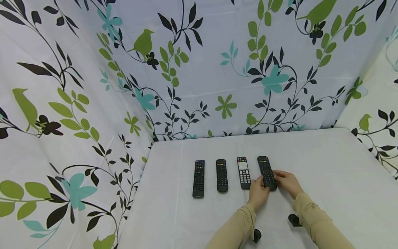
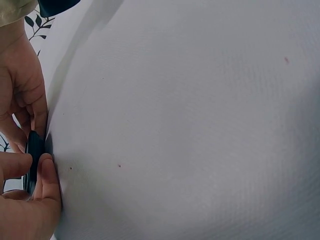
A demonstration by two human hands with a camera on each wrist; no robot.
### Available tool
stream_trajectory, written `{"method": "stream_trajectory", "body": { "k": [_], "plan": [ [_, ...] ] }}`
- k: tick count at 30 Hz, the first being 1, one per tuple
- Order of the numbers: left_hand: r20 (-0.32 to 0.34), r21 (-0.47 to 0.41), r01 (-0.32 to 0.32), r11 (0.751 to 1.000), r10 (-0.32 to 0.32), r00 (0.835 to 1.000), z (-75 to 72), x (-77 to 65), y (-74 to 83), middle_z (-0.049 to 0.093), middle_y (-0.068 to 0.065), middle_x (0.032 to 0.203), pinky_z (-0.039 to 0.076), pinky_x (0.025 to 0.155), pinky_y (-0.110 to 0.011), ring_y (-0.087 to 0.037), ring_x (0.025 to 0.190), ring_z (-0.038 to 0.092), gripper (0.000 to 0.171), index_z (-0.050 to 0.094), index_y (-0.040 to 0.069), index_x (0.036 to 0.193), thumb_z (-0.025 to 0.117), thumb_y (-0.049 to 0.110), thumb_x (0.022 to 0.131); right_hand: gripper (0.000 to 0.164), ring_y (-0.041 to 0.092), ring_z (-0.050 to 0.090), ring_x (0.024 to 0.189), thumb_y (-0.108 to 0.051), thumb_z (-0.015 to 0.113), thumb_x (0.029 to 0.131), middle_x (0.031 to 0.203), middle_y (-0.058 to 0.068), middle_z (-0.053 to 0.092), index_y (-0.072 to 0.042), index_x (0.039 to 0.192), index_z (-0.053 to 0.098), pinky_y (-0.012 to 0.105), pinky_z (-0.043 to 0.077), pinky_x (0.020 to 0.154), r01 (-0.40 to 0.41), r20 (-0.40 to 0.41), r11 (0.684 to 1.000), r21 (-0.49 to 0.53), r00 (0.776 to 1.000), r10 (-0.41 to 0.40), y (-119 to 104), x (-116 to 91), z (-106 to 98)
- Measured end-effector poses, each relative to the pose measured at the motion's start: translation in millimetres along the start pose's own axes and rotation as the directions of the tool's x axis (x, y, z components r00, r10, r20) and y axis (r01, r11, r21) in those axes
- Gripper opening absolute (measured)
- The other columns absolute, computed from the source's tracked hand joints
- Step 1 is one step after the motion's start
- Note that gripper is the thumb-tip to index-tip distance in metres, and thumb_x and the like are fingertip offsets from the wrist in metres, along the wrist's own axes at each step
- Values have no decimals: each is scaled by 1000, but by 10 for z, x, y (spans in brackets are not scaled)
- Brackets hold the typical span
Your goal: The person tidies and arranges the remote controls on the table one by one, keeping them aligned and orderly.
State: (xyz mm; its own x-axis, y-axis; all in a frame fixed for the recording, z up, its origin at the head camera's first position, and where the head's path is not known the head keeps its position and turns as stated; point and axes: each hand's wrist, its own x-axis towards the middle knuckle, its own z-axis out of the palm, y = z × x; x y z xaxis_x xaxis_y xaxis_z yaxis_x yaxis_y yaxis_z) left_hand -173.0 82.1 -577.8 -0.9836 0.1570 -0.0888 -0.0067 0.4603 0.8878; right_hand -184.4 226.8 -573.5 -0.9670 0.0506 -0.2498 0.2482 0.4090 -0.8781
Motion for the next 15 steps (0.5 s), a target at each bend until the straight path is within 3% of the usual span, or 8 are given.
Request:
{"method": "stream_trajectory", "body": {
  "k": [9, 15],
  "plan": [
    [-2, -8, 22, 1000, -22, 1000, 4, 9, 11, 46, 2, 84, 36, 63, -16, -3, 71, 39, 50, 53, -1, 127, 64, 4, 78, 44, 39, 52, 118, -13, 42, 95, 131, 31, 48, 11, 132, 43, 32, 52, 86, -4, -6, 1000, -7, 1000, 4, -12, -14, 5],
    [-16, 10, -1, 1000, 1, 1000, 9, 10, 15, 48, 0, 83, 34, 62, -16, -4, 72, 38, 50, 54, -2, 126, 64, 3, 77, 44, 38, 52, 118, -14, 42, 95, 131, 31, 48, 10, 132, 43, 33, 52, 87, -19, -10, 1000, -9, 1000, 19, -27, -20, 7]
  ]
}}
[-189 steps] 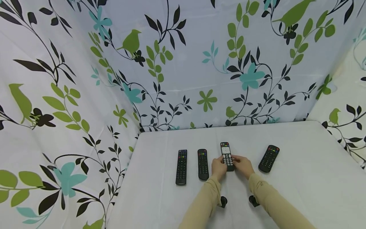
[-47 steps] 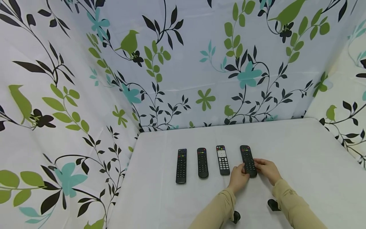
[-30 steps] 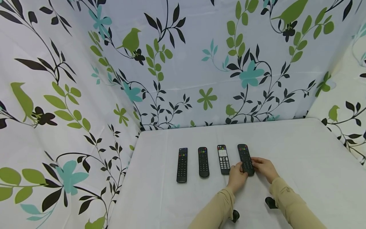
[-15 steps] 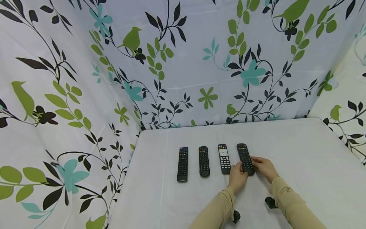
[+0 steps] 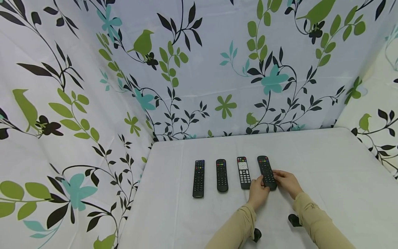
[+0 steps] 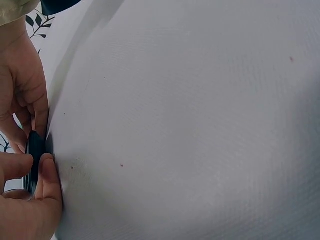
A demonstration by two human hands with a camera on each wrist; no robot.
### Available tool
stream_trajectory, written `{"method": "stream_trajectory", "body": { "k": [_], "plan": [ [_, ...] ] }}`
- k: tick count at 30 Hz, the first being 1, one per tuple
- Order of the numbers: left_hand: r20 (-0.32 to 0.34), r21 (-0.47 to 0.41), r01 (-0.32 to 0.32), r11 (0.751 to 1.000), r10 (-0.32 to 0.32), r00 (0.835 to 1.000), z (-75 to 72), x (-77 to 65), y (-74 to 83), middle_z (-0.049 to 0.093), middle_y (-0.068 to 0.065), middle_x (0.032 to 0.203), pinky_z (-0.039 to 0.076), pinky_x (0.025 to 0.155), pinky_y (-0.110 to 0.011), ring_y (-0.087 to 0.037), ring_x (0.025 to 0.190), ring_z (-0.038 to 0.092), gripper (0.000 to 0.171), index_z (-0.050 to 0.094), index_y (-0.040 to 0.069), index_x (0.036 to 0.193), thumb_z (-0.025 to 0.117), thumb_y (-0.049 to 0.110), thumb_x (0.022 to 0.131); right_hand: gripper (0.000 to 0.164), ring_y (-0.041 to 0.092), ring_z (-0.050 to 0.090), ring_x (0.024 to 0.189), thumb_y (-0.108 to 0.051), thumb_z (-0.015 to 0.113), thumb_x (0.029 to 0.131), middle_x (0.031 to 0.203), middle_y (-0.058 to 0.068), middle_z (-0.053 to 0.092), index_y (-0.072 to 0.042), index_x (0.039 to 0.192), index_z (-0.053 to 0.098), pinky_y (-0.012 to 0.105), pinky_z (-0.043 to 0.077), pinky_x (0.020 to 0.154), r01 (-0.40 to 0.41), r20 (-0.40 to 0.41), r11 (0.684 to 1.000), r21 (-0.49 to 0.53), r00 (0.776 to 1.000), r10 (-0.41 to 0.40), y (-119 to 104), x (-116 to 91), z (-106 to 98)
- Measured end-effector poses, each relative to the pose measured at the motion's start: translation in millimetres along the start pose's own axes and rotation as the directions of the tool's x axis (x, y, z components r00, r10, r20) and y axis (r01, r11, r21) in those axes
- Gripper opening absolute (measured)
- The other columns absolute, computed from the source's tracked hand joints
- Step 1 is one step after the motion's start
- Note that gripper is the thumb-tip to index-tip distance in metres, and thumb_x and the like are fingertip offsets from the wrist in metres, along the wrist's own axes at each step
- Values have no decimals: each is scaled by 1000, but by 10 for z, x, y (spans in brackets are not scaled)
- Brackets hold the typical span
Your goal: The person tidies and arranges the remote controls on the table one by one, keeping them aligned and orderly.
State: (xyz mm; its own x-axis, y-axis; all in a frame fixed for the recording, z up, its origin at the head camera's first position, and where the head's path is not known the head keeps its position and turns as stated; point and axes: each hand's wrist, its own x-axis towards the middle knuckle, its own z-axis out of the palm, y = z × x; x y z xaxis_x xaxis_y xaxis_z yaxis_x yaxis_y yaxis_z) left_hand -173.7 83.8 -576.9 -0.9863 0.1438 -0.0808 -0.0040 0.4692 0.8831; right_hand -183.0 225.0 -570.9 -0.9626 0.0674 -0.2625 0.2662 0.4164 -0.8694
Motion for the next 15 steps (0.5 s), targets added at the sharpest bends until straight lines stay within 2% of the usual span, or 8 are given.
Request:
{"method": "stream_trajectory", "body": {
  "k": [9, 15],
  "plan": [
    [28, -27, 32, 999, -31, 999, -29, -31, 19, 47, 0, 89, 40, 65, -16, -1, 72, 44, 51, 49, -1, 129, 62, 5, 80, 45, 39, 52, 118, -16, 42, 96, 133, 32, 45, 12, 132, 42, 33, 51, 88, 0, 14, 1000, 27, 1000, -1, -14, 5, -5],
    [47, 19, 15, 1000, -16, 999, -77, -39, 54, 48, -1, 89, 40, 67, -17, -2, 72, 42, 54, 45, -1, 130, 64, 9, 80, 47, 33, 58, 110, -20, 43, 96, 130, 32, 49, 12, 131, 43, 30, 52, 84, 2, 11, 1000, 17, 1000, -2, -39, -15, -56]
  ]
}}
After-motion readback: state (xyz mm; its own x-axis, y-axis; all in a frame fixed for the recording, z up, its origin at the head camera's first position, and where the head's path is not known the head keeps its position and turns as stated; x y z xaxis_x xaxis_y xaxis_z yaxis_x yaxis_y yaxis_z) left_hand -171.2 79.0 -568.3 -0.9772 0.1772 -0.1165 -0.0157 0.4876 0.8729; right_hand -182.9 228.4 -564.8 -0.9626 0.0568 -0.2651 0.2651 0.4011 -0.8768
